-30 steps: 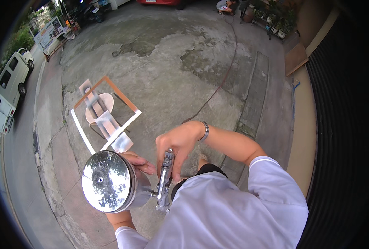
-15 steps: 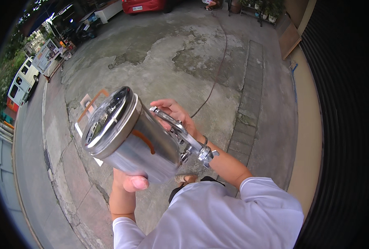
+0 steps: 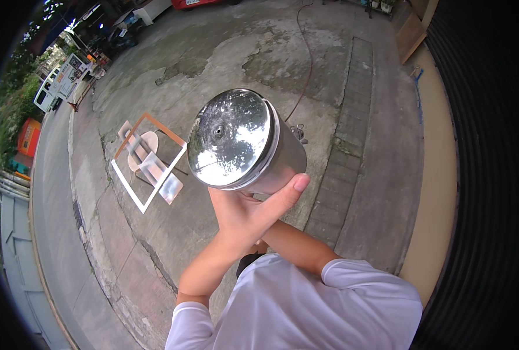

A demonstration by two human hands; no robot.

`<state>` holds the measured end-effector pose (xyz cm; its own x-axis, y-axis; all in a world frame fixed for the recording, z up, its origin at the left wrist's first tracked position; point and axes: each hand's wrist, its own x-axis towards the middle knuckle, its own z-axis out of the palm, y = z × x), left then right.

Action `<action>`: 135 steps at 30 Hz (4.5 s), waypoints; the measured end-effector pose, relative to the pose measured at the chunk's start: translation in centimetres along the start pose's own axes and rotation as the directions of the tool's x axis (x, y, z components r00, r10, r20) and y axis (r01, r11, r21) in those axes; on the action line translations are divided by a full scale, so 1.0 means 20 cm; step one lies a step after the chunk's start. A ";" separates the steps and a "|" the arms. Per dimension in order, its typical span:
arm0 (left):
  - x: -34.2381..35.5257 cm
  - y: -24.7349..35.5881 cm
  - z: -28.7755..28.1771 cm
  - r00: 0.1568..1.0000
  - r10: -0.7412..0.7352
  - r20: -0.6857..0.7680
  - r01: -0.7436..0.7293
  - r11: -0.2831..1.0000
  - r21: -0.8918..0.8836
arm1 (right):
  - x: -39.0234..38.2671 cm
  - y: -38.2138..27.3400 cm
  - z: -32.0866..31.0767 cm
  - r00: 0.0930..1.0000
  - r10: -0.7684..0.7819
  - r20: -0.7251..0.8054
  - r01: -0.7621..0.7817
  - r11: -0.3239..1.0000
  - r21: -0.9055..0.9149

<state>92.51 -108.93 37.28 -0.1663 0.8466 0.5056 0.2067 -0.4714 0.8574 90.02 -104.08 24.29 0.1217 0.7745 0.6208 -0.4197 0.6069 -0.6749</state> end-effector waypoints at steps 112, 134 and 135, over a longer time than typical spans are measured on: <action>0.01 -3.20 -1.36 0.527 -0.763 -0.375 0.850 0.461 0.255 | 2.00 2.58 1.27 0.552 0.579 0.601 0.129 0.652 -0.747; 1.53 -4.12 -1.68 -0.055 -0.449 -0.892 0.964 0.209 -0.164 | 2.11 5.40 2.84 -0.039 0.529 0.848 0.360 0.799 -0.481; 1.58 -4.15 -1.69 -0.076 -0.453 -0.888 0.965 0.192 -0.180 | 2.08 5.48 2.85 -0.044 0.551 0.833 0.354 0.788 -0.503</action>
<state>37.58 -51.49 -14.66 -0.9375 -0.0699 -0.3408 -0.2943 0.6820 0.6695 -2.22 -15.53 -1.05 -0.9861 0.1523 -0.0670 0.1649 0.8425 -0.5129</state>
